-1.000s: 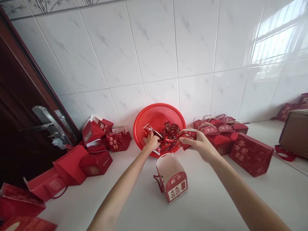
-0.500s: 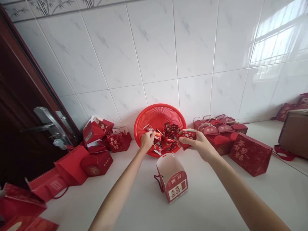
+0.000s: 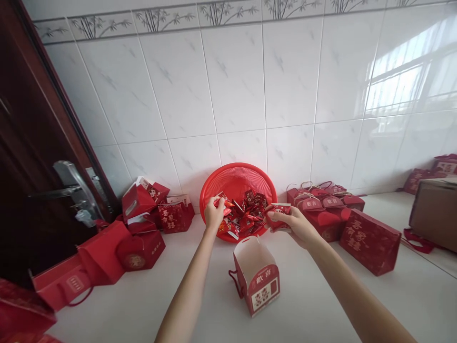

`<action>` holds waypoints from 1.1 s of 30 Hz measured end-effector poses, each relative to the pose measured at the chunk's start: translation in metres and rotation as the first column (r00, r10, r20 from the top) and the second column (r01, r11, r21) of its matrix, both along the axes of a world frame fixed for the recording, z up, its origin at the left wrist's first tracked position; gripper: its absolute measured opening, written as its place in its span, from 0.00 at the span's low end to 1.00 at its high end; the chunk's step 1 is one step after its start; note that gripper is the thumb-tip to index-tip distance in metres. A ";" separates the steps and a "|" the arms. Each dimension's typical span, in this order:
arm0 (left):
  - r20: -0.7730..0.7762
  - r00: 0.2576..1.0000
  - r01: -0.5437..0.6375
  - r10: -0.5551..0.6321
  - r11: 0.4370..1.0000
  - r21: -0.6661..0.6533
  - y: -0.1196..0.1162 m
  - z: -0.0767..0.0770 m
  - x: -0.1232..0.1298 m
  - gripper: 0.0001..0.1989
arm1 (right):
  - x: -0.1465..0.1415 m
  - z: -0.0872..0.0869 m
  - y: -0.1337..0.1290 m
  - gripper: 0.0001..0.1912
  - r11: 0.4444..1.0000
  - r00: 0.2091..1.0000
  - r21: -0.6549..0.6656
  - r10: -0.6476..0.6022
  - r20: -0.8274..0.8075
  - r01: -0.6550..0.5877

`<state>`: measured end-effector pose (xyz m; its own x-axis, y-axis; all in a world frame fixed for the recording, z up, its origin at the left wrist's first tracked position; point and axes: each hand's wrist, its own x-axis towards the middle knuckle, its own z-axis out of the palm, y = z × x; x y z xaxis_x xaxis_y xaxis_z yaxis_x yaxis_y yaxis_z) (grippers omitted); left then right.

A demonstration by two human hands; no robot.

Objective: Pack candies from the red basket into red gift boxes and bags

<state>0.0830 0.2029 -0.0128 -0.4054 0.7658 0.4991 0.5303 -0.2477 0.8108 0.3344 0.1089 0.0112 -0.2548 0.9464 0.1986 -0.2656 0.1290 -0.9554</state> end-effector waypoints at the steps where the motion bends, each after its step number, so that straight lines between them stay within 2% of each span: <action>1: 0.016 1.000 -0.001 0.001 1.000 0.000 0.001 0.000 -0.002 0.08 | 0.000 0.000 0.002 0.19 1.000 1.000 -0.002 0.002 -0.007 -0.002; 8: 0.161 0.985 0.055 -0.055 0.998 0.004 0.004 -0.003 -0.005 0.09 | -0.013 0.013 0.017 0.17 1.000 0.994 0.006 0.011 -0.109 -0.010; 12: 0.290 0.946 0.161 -0.143 0.986 -0.039 0.002 -0.002 0.003 0.13 | -0.027 0.023 0.021 0.17 0.999 0.986 -0.004 0.030 -0.165 -0.032; 15: 0.449 0.853 0.312 -0.265 0.950 -0.031 -0.006 0.005 0.009 0.15 | -0.035 0.025 0.026 0.17 0.999 0.987 -0.026 0.033 -0.156 -0.037; 17: 0.540 0.758 0.413 -0.367 0.910 0.038 -0.013 0.012 0.014 0.19 | -0.040 0.023 0.031 0.18 0.998 0.986 -0.051 0.018 -0.168 -0.027; 19: 0.545 0.710 0.458 -0.446 0.880 0.123 -0.022 0.019 0.019 0.22 | -0.044 0.021 0.036 0.19 0.997 0.981 -0.076 -0.011 -0.191 -0.004; 23: 0.436 0.754 0.440 -0.491 0.871 0.219 -0.037 0.030 0.029 0.24 | -0.049 0.018 0.041 0.18 0.995 0.976 -0.094 -0.039 -0.214 0.019; 27: 0.341 0.800 0.423 -0.493 0.867 0.261 -0.046 0.033 0.035 0.24 | -0.051 0.013 0.041 0.17 0.996 0.978 -0.086 -0.021 -0.207 0.003; 30: 0.322 0.822 0.397 -0.470 0.878 0.268 -0.047 0.032 0.037 0.22 | -0.051 0.009 0.042 0.17 0.995 0.978 -0.104 -0.020 -0.207 -0.002; 33: 0.352 0.808 0.406 -0.473 0.879 0.249 -0.048 0.032 0.039 0.24 | -0.050 0.007 0.044 0.17 0.994 0.978 -0.106 -0.005 -0.206 -0.018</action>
